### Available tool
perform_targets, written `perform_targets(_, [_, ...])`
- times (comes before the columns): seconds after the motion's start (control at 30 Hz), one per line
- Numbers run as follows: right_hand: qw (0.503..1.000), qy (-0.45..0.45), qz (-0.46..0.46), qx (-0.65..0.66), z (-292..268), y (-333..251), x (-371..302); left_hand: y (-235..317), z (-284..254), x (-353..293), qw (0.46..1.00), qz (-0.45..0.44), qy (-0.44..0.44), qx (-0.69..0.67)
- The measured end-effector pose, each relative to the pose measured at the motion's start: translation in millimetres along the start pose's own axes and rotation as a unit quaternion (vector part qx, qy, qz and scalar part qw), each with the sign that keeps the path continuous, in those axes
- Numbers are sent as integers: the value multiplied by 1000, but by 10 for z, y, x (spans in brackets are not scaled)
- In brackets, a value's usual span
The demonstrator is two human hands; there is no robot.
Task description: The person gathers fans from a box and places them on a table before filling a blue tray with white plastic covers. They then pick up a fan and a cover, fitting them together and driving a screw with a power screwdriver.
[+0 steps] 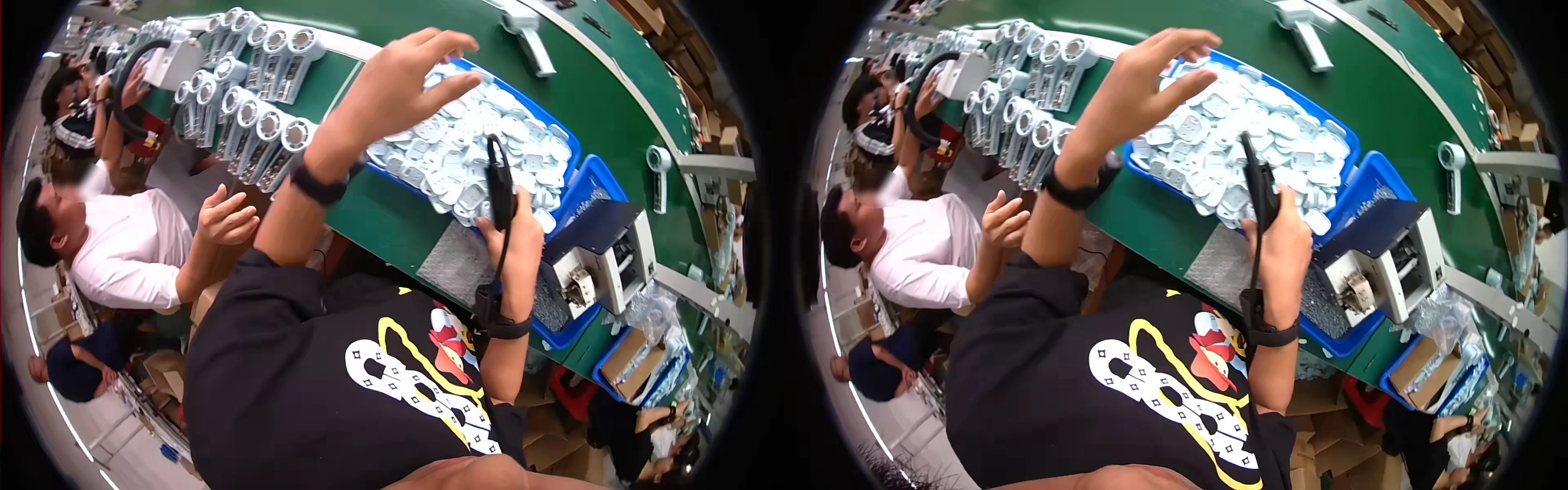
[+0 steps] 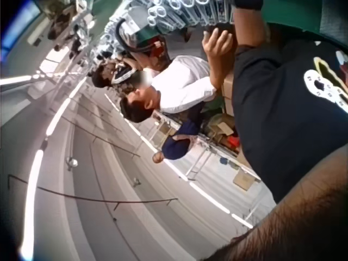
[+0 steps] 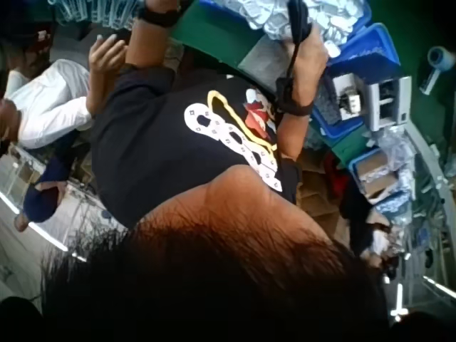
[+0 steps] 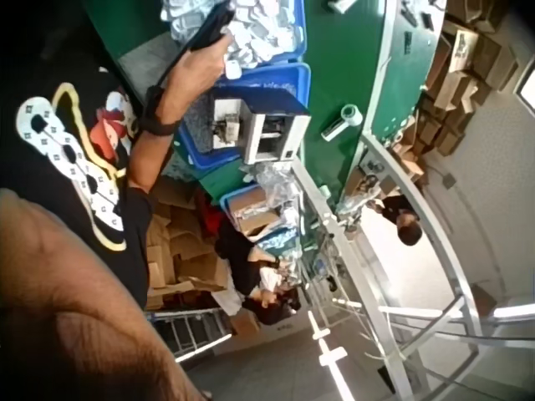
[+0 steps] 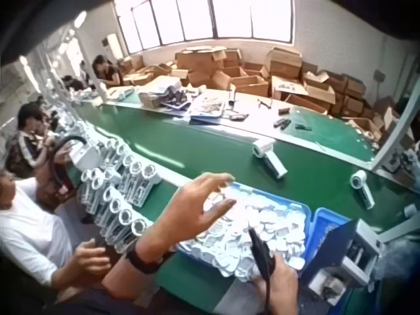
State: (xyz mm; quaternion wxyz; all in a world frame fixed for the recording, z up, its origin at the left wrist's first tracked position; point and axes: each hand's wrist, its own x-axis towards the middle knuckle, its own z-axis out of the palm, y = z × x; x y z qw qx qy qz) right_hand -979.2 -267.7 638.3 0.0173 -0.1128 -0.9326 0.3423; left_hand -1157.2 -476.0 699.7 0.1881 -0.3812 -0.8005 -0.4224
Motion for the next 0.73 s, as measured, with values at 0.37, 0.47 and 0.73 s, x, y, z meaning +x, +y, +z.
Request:
perform_targets(0.37, [998,15,21,-52,-33,-90,-155,294,-773,-2712,900,-270,47,339])
perform_targets(0.47, [997,9,0,-71,30,56,-100,493,-683,-2491,948,-178,88,248])
perform_targets(0.73, [975,204,-8,87,-134,183,-322,1115,226,-1985,950,-168,159,-211])
